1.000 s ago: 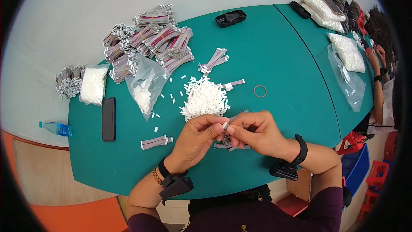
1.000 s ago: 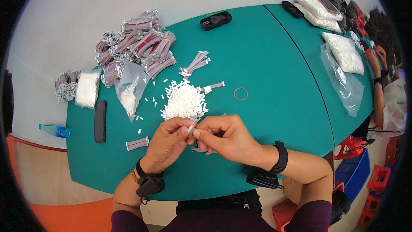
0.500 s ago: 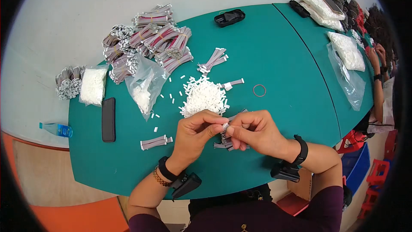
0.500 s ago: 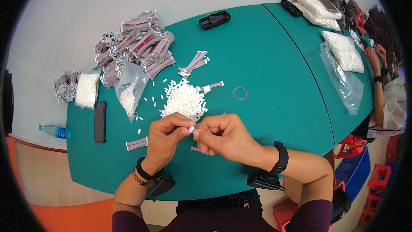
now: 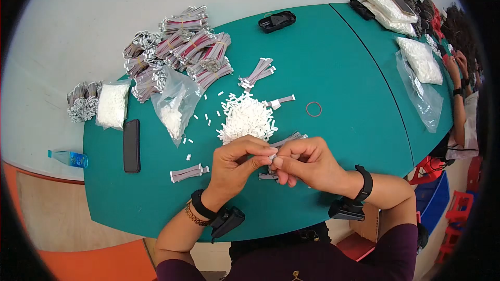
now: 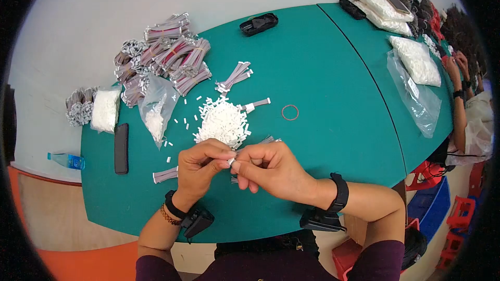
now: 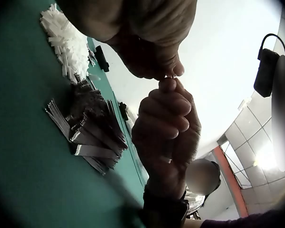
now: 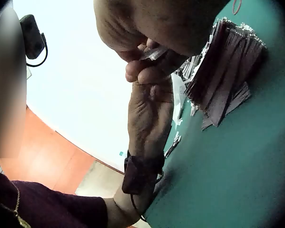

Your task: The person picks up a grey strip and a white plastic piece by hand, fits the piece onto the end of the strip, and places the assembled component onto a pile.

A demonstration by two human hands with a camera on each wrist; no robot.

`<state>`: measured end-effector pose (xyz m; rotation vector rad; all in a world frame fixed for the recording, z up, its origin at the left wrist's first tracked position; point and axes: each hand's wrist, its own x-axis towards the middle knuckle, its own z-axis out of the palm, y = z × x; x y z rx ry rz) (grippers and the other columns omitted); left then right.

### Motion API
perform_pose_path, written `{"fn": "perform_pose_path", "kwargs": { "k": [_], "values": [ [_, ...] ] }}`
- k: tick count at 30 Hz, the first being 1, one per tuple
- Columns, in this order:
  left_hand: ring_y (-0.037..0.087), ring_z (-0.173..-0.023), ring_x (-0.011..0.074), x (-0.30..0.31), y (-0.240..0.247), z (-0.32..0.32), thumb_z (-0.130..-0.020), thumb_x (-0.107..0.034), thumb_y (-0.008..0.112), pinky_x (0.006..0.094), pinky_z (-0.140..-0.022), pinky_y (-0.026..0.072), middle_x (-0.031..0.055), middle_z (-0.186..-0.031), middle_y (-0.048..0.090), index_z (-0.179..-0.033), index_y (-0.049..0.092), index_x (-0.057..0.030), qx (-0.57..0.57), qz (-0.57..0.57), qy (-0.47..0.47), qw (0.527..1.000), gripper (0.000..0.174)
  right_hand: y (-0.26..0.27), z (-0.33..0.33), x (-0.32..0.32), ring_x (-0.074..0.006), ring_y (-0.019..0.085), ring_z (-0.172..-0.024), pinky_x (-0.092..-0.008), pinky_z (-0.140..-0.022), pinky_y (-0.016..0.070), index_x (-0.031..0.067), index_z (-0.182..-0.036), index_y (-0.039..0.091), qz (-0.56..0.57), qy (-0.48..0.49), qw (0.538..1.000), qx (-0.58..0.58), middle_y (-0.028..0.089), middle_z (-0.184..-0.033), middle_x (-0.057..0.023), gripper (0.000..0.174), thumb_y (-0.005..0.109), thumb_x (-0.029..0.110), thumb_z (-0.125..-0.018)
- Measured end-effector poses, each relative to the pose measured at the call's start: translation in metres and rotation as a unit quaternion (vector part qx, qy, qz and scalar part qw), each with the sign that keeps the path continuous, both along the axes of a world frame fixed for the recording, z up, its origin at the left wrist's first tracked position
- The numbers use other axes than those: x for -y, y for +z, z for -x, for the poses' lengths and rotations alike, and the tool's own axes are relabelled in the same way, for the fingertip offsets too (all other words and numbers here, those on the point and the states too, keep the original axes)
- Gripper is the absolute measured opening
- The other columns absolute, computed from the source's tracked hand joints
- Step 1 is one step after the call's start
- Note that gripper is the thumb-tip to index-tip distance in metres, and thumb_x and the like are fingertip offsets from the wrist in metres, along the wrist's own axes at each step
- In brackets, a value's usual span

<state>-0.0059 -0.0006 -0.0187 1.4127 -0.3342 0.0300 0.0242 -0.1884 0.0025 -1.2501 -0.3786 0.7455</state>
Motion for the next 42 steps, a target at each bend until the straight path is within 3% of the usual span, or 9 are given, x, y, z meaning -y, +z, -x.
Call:
{"fn": "perform_pose_path", "kwargs": {
  "k": [17,20,23,26,29,32,42],
  "values": [
    [0.059,-0.082,0.0138,0.002,-0.001,0.003,-0.08,-0.002,0.064,0.0245,-0.071,0.0479,0.0108,-0.094,0.063,-0.096,0.065,0.0018,-0.022,0.034,-0.009,0.999,0.016,0.011,0.004,0.0,-0.0048,0.052,-0.054,-0.0181,-0.048,0.0405,0.0015,-0.081,0.061,-0.011,-0.001,1.0,0.014,0.06,-0.065,-0.0016,0.018,0.055,0.015,-0.091],
    [0.058,-0.08,0.0162,0.005,0.0,0.001,-0.08,-0.011,0.067,0.0267,-0.071,0.0462,0.0117,-0.09,0.062,-0.093,0.065,0.002,-0.041,0.055,0.002,0.998,0.018,0.012,0.003,0.001,-0.0049,0.053,-0.054,-0.0183,-0.049,0.0409,0.0016,-0.082,0.062,-0.003,-0.007,1.0,0.027,0.06,-0.066,-0.0017,0.017,0.055,0.015,-0.09],
    [0.058,-0.085,0.0144,0.003,-0.005,0.001,-0.082,-0.006,0.064,0.0258,-0.076,0.0461,0.0096,-0.094,0.062,-0.098,0.064,0.0021,-0.044,0.066,-0.017,0.997,0.018,0.01,-0.001,0.002,-0.0052,0.053,-0.054,-0.0184,-0.049,0.0415,0.002,-0.083,0.062,-0.012,0.003,1.0,0.005,0.061,-0.066,-0.0018,0.017,0.055,0.015,-0.09],
    [0.056,-0.086,0.0144,0.004,-0.007,-0.001,-0.083,-0.011,0.064,0.027,-0.078,0.0442,0.0085,-0.094,0.061,-0.097,0.064,0.0018,-0.057,0.116,-0.038,0.991,0.019,0.008,-0.002,0.001,-0.0056,0.054,-0.054,-0.0185,-0.049,0.042,0.0021,-0.084,0.062,-0.026,0.01,1.0,-0.007,0.061,-0.066,-0.0021,0.016,0.056,0.016,-0.09],
    [0.051,-0.08,0.014,0.008,-0.004,0.001,-0.082,-0.024,0.066,0.0261,-0.071,0.0412,0.007,-0.088,0.054,-0.094,0.061,0.0002,-0.092,0.134,-0.035,0.986,0.027,0.008,-0.002,0.0,-0.0059,0.054,-0.053,-0.0184,-0.048,0.0422,0.002,-0.085,0.063,-0.025,0.015,1.0,-0.01,0.061,-0.065,-0.0023,0.016,0.056,0.016,-0.09],
    [0.053,-0.087,0.0141,0.004,-0.01,-0.001,-0.084,-0.015,0.064,0.0276,-0.079,0.0423,0.007,-0.093,0.057,-0.098,0.061,0.0008,-0.092,0.182,-0.083,0.976,0.021,0.007,-0.001,-0.001,-0.0061,0.054,-0.053,-0.0183,-0.047,0.042,0.0019,-0.086,0.064,-0.035,0.014,0.999,-0.023,0.061,-0.066,-0.0027,0.016,0.056,0.016,-0.09],
    [0.055,-0.081,0.0134,0.005,-0.014,0.0,-0.086,-0.016,0.061,0.0257,-0.074,0.0453,0.0083,-0.093,0.058,-0.099,0.062,0.0007,-0.011,0.088,-0.052,0.995,0.021,0.0,0.002,0.0,-0.0059,0.057,-0.052,-0.017,-0.04,0.0355,0.0035,-0.084,0.065,-0.045,-0.001,0.998,-0.039,0.063,-0.065,-0.0028,0.015,0.058,0.016,-0.089]
  ]
}}
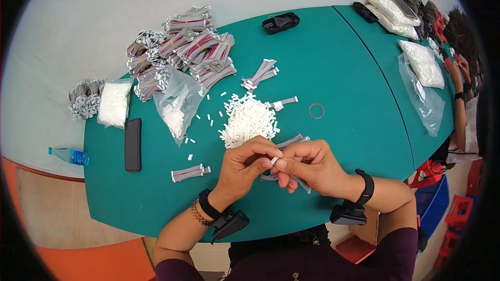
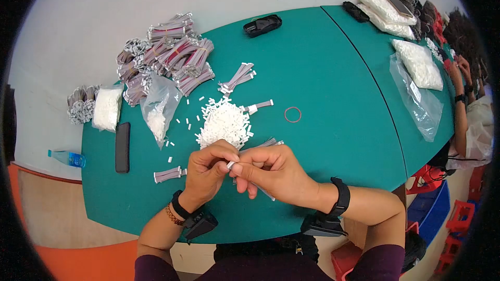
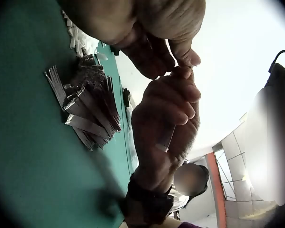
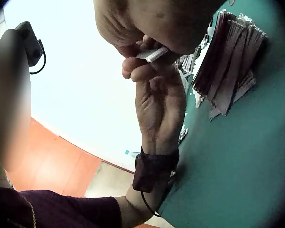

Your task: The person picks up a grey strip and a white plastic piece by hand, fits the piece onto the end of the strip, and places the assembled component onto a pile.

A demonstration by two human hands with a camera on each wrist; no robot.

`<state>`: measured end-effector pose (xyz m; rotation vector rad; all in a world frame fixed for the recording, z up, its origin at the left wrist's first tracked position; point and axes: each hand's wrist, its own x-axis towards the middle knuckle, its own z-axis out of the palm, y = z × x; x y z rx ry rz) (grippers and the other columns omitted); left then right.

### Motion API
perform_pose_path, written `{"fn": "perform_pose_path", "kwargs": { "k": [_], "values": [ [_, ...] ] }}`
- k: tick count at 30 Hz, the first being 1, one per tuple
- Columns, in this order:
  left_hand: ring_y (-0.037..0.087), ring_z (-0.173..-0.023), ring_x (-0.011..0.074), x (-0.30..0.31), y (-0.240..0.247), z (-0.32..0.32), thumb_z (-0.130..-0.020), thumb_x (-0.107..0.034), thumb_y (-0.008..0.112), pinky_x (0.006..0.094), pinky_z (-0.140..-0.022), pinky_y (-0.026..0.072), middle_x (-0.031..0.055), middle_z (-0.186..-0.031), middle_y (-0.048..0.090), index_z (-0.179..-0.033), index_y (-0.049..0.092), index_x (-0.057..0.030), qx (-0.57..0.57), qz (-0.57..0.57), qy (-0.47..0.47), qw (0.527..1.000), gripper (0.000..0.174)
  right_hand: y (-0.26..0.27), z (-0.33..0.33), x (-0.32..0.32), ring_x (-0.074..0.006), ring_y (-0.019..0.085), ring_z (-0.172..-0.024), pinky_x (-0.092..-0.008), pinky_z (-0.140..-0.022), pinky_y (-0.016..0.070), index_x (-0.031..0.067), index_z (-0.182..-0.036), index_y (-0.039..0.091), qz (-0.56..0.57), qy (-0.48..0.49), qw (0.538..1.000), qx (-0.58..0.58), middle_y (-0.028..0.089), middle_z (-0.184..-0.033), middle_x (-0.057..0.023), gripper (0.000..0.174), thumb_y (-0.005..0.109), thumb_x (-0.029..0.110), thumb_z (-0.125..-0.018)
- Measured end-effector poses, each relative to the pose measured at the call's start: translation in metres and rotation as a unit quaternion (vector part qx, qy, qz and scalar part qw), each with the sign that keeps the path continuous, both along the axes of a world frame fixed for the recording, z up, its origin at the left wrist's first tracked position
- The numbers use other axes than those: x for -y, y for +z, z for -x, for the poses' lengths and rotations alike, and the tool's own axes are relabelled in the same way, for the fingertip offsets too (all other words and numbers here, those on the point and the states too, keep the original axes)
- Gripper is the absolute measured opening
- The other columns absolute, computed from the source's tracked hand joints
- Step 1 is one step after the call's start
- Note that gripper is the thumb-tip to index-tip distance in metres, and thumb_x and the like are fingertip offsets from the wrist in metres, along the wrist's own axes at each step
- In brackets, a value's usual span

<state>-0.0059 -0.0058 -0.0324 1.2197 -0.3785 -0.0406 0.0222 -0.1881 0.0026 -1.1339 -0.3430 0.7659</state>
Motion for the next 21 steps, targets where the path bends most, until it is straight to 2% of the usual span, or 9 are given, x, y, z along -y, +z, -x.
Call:
{"fn": "perform_pose_path", "kwargs": {
  "k": [17,21],
  "values": [
    [0.055,-0.084,0.0135,0.0023,-0.0026,0.0025,-0.087,-0.016,0.061,0.0266,-0.076,0.0453,0.0076,-0.094,0.059,-0.099,0.061,0.0005,-0.016,0.006,0.0,1.0,0.021,-0.0036,0.0035,-0.0022,-0.0053,0.056,-0.053,-0.0163,-0.041,0.0365,0.0036,-0.08,0.062,-0.02,-0.003,1.0,-0.014,0.062,-0.066,-0.0019,0.018,0.056,0.018,-0.09],
    [0.055,-0.085,0.0127,0.0025,0.0017,0.0004,-0.088,-0.018,0.058,0.0261,-0.077,0.0452,0.0067,-0.094,0.058,-0.102,0.06,0.0003,-0.036,-0.011,0.011,0.999,0.023,-0.0037,0.0008,-0.0026,-0.0047,0.055,-0.054,-0.016,-0.044,0.038,0.0037,-0.079,0.06,0.007,-0.019,0.999,0.025,0.062,-0.066,-0.0019,0.019,0.055,0.018,-0.091]
  ]
}}
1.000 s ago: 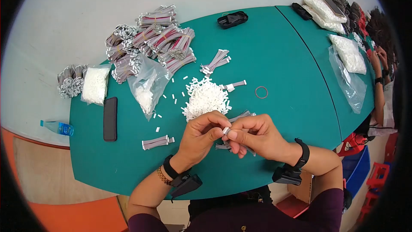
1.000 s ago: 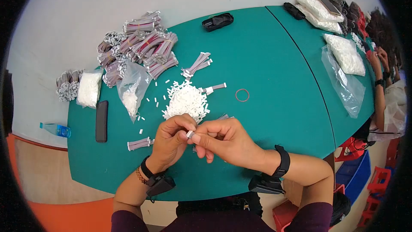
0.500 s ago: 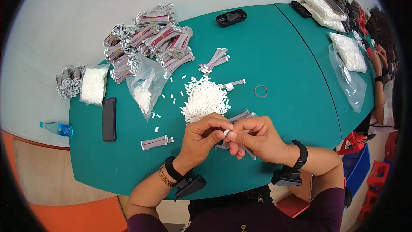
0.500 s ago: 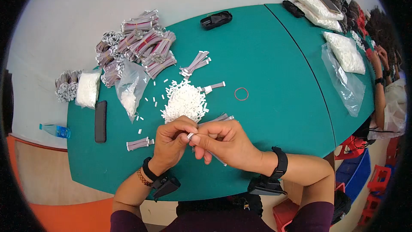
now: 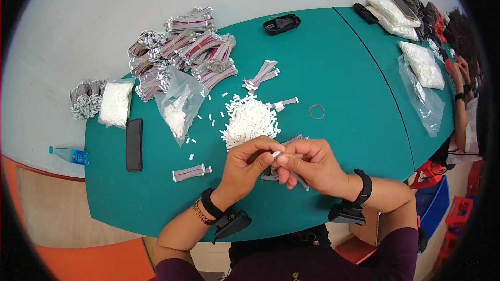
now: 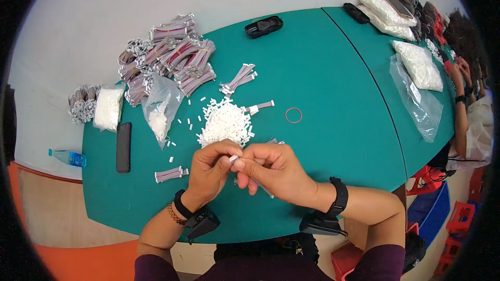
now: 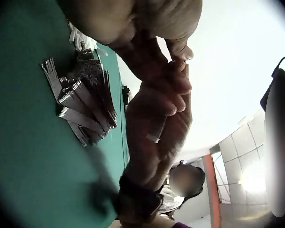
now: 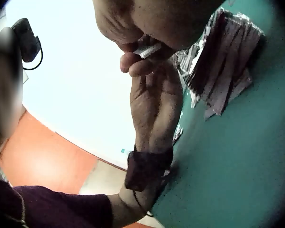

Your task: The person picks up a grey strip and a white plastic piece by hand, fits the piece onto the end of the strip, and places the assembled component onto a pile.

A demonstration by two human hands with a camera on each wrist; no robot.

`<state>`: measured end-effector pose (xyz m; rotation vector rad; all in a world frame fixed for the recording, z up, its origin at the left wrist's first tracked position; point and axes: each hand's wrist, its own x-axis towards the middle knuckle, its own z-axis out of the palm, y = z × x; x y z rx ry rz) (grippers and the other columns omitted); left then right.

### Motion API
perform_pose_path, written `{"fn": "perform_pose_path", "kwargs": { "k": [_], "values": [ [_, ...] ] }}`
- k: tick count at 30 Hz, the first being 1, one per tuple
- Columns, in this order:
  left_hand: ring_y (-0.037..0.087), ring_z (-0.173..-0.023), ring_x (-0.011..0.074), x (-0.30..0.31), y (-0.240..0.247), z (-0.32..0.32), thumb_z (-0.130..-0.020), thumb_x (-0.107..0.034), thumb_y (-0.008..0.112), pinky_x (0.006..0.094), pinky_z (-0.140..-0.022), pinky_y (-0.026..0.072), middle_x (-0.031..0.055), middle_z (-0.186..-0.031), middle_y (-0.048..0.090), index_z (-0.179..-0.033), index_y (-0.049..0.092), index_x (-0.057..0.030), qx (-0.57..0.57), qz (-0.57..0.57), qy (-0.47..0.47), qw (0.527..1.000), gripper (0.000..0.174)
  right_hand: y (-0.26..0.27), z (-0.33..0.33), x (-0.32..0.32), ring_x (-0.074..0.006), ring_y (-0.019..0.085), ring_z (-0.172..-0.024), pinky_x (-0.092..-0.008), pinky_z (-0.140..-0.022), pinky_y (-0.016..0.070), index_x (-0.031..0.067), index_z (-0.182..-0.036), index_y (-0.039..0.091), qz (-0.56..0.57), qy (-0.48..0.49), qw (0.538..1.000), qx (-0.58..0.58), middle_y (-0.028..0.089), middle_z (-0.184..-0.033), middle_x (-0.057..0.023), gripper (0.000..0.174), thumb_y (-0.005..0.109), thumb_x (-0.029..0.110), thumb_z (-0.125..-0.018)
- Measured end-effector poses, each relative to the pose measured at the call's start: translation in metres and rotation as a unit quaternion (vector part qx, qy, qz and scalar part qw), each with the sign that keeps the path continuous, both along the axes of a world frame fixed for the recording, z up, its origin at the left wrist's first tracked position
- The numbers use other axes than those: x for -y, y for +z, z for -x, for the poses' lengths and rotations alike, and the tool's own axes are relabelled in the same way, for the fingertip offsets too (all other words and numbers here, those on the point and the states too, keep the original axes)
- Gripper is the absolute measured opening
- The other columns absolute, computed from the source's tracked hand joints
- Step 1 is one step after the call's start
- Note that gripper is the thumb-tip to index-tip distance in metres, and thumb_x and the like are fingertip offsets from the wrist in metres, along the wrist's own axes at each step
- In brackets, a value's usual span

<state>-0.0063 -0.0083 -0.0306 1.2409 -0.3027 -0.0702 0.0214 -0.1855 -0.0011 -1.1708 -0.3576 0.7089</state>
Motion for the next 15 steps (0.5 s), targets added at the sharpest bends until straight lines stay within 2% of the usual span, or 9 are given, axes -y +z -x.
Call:
{"fn": "perform_pose_path", "kwargs": {
  "k": [2,5,8,11,15],
  "values": [
    [0.055,-0.084,0.0123,0.003,0.002,-0.001,-0.091,-0.021,0.055,0.0259,-0.076,0.0452,0.0058,-0.093,0.058,-0.106,0.058,0.0,-0.023,0.01,0.005,1.0,0.026,0.001,-0.003,-0.001,-0.0043,0.054,-0.055,-0.0164,-0.045,0.0395,0.0033,-0.079,0.059,0.016,-0.014,0.999,0.026,0.061,-0.067,-0.0018,0.019,0.055,0.017,-0.091],
    [0.052,-0.087,0.0121,0.008,0.012,-0.001,-0.094,-0.035,0.046,0.0256,-0.075,0.0433,0.0074,-0.097,0.055,-0.108,0.052,0.0008,-0.084,0.041,0.023,0.995,0.039,0.001,-0.005,0.0,-0.0039,0.053,-0.057,-0.0176,-0.048,0.0417,0.0018,-0.081,0.059,0.022,-0.031,0.999,0.04,0.059,-0.067,-0.0011,0.018,0.053,0.016,-0.092],
    [0.051,-0.081,0.0103,-0.003,0.008,-0.004,-0.096,-0.037,0.04,0.0242,-0.071,0.0428,0.0051,-0.091,0.055,-0.104,0.051,0.0005,-0.018,-0.08,0.027,0.996,0.04,-0.001,-0.004,-0.001,-0.0036,0.052,-0.058,-0.0183,-0.049,0.043,0.0006,-0.082,0.058,0.035,-0.014,0.999,0.039,0.058,-0.068,-0.0004,0.018,0.053,0.014,-0.092],
    [0.047,-0.071,0.0088,-0.008,0.013,0.0,-0.097,-0.034,0.04,0.0222,-0.063,0.0401,0.0023,-0.08,0.052,-0.096,0.05,-0.0013,0.036,-0.227,0.047,0.972,0.034,-0.001,-0.005,-0.001,-0.0032,0.052,-0.057,-0.0186,-0.049,0.0434,0.0002,-0.083,0.059,0.05,-0.017,0.997,0.047,0.057,-0.066,0.0001,0.017,0.053,0.013,-0.092],
    [0.041,-0.063,0.0075,-0.003,0.021,-0.001,-0.097,-0.027,0.042,0.0214,-0.056,0.0347,0.0012,-0.07,0.047,-0.086,0.048,-0.0017,0.084,-0.31,0.074,0.944,0.028,-0.003,-0.007,-0.001,-0.0029,0.051,-0.057,-0.0191,-0.05,0.0445,0.0005,-0.082,0.059,0.079,-0.004,0.994,0.071,0.057,-0.064,0.0007,0.017,0.053,0.013,-0.091]
  ]
}}
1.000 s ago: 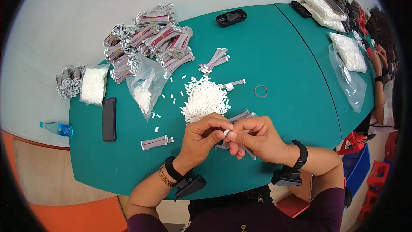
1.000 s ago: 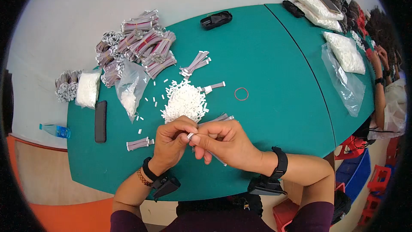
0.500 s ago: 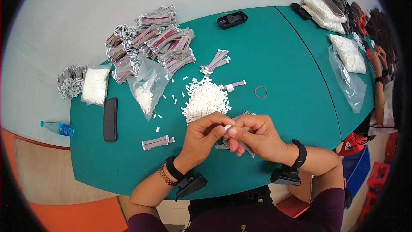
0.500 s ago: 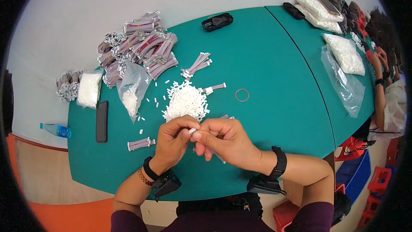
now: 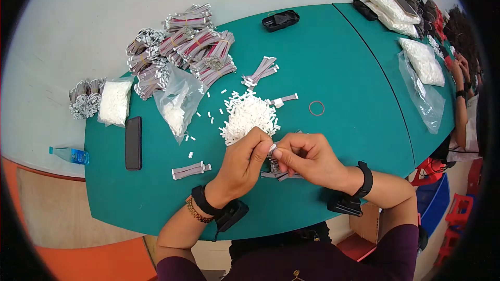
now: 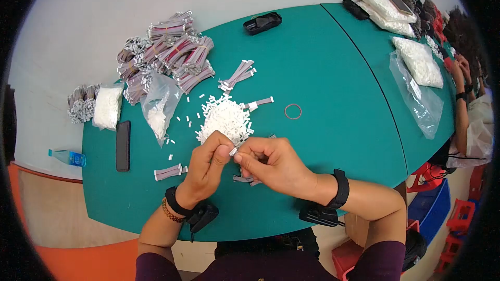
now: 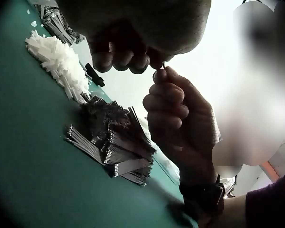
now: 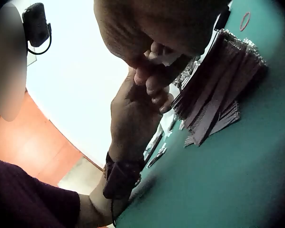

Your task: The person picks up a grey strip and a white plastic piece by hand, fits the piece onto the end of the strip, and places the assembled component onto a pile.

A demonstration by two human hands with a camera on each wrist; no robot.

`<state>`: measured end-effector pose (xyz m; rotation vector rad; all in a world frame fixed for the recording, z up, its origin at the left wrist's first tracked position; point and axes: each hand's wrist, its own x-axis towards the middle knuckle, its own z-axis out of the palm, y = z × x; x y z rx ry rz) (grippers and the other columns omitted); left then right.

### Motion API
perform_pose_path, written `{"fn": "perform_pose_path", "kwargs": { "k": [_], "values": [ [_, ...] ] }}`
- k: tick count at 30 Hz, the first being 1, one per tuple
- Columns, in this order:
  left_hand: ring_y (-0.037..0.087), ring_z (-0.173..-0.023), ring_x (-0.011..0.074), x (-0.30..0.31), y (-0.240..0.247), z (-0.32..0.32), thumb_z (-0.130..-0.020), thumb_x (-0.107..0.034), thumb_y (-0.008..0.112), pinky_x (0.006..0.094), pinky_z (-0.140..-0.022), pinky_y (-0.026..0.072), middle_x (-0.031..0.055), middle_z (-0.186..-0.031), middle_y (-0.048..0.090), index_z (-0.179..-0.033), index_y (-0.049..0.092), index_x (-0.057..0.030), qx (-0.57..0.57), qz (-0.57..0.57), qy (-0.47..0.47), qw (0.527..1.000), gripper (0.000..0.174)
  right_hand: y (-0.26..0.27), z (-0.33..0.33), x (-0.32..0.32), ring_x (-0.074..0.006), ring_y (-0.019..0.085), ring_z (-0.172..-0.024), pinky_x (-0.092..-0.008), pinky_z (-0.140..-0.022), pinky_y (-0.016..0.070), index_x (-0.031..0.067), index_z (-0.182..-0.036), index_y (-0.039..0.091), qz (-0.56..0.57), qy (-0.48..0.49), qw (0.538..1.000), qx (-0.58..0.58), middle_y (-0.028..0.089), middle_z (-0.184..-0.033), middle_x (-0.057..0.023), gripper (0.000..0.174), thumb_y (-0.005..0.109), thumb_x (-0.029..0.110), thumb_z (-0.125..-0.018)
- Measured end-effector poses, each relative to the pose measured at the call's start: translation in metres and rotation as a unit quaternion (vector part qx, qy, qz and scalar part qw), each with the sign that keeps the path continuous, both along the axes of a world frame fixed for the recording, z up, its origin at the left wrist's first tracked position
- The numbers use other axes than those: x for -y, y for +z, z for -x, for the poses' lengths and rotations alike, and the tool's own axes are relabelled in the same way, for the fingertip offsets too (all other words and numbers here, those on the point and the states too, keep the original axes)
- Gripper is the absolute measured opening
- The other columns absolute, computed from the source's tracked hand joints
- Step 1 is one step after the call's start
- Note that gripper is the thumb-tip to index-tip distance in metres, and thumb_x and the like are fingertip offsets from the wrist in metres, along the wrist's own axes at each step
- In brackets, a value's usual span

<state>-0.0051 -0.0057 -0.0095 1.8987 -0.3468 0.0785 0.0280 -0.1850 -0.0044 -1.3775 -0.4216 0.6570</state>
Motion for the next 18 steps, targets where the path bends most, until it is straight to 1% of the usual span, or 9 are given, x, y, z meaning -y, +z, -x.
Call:
{"fn": "perform_pose_path", "kwargs": {
  "k": [2,5,11,18],
  "values": [
    [0.039,-0.061,0.0072,0.0,0.0,0.0,-0.096,-0.023,0.042,0.0219,-0.054,0.0328,0.0014,-0.067,0.045,-0.083,0.047,-0.0016,0.01,-0.03,0.001,0.999,0.026,-0.001,0.001,-0.002,-0.0028,0.051,-0.056,-0.0193,-0.05,0.0446,0.0006,-0.081,0.059,-0.001,0.004,1.0,-0.007,0.057,-0.063,0.0009,0.017,0.054,0.014,-0.091],
    [0.038,-0.056,0.0149,-0.001,0.005,-0.001,-0.096,-0.022,0.044,0.0276,-0.052,0.034,0.0072,-0.064,0.043,-0.082,0.046,-0.0015,-0.023,-0.018,-0.012,1.0,0.024,0.0,0.001,-0.002,-0.0028,0.051,-0.056,-0.0192,-0.05,0.0448,0.0005,-0.078,0.059,0.006,0.001,1.0,0.007,0.057,-0.062,0.0005,0.019,0.054,0.015,-0.09],
    [0.034,-0.055,0.0135,-0.005,-0.002,-0.002,-0.096,-0.022,0.042,0.0281,-0.051,0.0321,0.006,-0.061,0.038,-0.077,0.044,-0.0016,-0.054,-0.015,-0.045,0.997,0.028,-0.001,0.001,-0.002,-0.0034,0.05,-0.053,-0.0189,-0.047,0.0418,0.0014,-0.077,0.059,0.006,0.015,1.0,-0.013,0.058,-0.063,0.0002,0.02,0.054,0.015,-0.09],
    [0.034,-0.057,0.0111,0.005,-0.009,0.006,-0.096,-0.019,0.041,0.0263,-0.051,0.0316,0.004,-0.061,0.038,-0.076,0.043,-0.0014,-0.035,0.056,-0.017,0.998,0.027,-0.005,0.005,-0.003,-0.0036,0.049,-0.051,-0.0184,-0.046,0.039,0.0019,-0.076,0.058,-0.012,0.009,0.999,-0.031,0.058,-0.062,0.0001,0.02,0.054,0.016,-0.091]
  ]
}}
